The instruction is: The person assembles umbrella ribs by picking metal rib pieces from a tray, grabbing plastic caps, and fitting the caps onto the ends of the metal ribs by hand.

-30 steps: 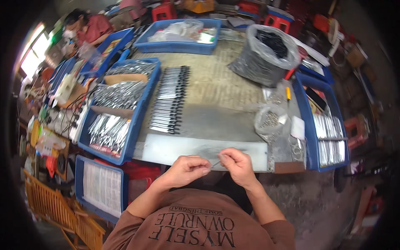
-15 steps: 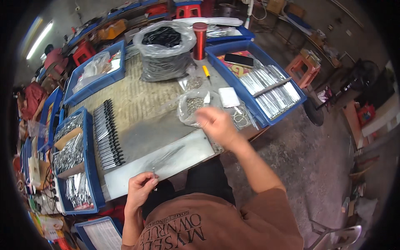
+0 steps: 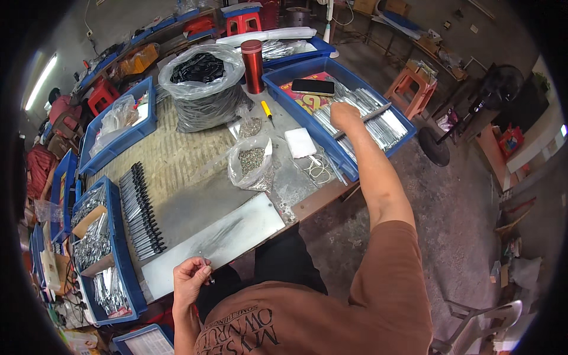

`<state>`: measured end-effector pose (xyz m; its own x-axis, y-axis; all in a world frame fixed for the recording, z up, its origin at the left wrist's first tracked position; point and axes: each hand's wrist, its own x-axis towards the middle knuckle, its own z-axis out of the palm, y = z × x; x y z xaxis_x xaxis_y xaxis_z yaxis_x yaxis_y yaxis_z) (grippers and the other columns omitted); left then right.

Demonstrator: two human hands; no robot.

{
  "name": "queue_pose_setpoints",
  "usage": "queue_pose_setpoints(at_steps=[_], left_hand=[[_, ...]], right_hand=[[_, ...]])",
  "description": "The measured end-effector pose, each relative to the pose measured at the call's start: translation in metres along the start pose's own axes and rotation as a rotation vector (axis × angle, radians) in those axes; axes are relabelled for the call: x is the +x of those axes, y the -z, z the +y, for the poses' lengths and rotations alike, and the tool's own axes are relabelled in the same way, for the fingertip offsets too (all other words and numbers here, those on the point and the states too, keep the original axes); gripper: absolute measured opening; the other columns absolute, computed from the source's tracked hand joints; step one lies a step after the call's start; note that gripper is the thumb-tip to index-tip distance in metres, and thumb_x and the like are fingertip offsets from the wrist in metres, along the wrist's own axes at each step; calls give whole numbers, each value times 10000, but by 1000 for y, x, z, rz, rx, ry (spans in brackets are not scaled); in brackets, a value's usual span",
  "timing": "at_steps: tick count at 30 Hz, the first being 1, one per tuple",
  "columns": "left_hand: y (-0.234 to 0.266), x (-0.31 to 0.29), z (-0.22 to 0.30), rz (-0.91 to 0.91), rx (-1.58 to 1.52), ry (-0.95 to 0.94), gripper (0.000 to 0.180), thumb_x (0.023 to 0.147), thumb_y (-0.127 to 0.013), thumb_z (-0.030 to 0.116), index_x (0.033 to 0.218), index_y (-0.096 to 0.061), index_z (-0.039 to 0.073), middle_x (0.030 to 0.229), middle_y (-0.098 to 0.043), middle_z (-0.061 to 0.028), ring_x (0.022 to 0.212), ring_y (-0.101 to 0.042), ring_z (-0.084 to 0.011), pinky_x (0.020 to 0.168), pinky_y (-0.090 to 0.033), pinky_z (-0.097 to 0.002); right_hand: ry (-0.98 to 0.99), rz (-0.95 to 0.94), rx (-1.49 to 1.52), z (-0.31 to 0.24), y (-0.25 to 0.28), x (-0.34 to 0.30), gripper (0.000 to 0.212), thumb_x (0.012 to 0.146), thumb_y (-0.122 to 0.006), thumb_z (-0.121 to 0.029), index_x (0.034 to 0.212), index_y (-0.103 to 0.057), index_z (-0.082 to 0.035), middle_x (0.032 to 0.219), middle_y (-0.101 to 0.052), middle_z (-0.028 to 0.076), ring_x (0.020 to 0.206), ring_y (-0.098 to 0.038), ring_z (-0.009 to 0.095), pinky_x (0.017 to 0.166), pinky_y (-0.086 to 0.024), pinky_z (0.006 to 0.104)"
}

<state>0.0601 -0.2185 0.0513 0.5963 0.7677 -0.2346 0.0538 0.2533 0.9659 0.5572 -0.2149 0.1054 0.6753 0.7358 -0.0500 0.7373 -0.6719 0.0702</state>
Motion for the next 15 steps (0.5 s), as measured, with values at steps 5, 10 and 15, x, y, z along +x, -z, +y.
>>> queue_pose_setpoints(at_steps=[5,10,15], left_hand=[[3,2,-3,-10,-19,-9,79,800,-639,15,868,-601,0,780,-592,-15,598,-516,-45,501,-421,-169],[4,0,-2,-7,-31,-8,73,806,-636,28,865,-599,3,751,-590,-14,592,-518,-51,499,-422,-168],[5,4,1,-9,-64,-10,82,821,-628,67,855,-595,0,742,-588,-24,595,-521,-64,501,-429,-183]], right_hand=[[-13,-28,34,16,-6,12,268,714,-493,-25,930,-641,29,986,-610,237,953,-597,344,805,-476,425],[29,-28,79,17,-6,13,264,699,-496,-51,899,-646,34,959,-607,249,937,-594,360,804,-470,415],[161,197,269,9,11,-5,200,688,-531,-103,799,-638,25,809,-613,255,840,-604,369,749,-458,432]])
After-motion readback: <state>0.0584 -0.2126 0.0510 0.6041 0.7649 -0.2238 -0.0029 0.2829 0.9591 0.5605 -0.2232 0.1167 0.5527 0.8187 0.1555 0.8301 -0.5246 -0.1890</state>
